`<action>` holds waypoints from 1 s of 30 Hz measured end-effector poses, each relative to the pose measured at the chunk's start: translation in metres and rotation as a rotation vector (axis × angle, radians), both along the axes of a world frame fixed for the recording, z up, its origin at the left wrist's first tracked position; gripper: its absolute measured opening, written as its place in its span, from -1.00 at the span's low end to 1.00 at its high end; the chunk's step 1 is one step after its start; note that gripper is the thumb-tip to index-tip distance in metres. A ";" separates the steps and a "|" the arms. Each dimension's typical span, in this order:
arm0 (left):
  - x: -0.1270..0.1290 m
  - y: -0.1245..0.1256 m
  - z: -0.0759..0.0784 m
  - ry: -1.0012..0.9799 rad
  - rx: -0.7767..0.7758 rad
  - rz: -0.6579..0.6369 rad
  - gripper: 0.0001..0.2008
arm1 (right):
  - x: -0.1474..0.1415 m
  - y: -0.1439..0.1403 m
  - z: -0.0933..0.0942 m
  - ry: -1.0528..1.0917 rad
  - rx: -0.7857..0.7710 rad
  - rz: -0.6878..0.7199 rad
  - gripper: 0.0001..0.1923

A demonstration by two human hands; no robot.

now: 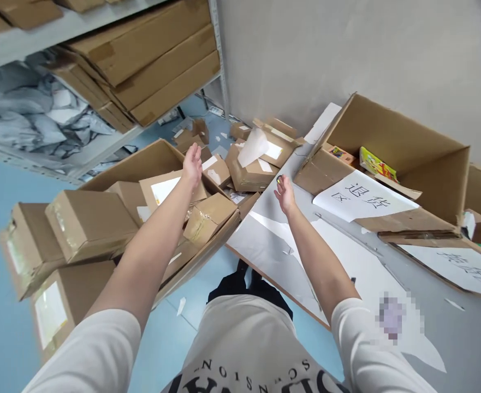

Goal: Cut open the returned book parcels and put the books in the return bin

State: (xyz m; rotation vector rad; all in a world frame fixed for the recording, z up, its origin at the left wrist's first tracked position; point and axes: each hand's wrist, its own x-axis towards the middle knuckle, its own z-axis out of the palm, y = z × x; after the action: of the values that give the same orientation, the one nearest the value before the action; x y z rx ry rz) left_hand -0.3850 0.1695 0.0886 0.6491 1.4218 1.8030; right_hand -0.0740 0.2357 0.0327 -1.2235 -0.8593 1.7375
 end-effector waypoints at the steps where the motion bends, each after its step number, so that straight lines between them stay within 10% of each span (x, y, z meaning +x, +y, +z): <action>1: -0.002 -0.013 0.001 0.006 -0.018 0.001 -0.40 | -0.003 -0.003 0.000 0.000 0.010 0.029 -0.49; 10: -0.006 -0.149 0.007 0.042 -0.052 0.245 -0.23 | -0.038 -0.032 0.014 0.059 0.155 0.262 -0.43; 18: 0.028 -0.251 -0.057 -0.150 -0.178 0.481 -0.25 | -0.084 -0.074 0.012 0.030 0.356 0.493 -0.28; 30: 0.067 -0.263 -0.135 -0.600 -0.338 0.478 -0.17 | -0.123 -0.113 -0.022 -0.131 0.588 0.782 -0.24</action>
State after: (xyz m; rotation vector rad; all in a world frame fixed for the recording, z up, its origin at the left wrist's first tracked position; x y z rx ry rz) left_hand -0.3182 -0.0937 -0.0464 -0.4156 1.4642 1.8150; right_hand -0.1971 0.1224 0.0109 -0.6287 -1.9480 1.7596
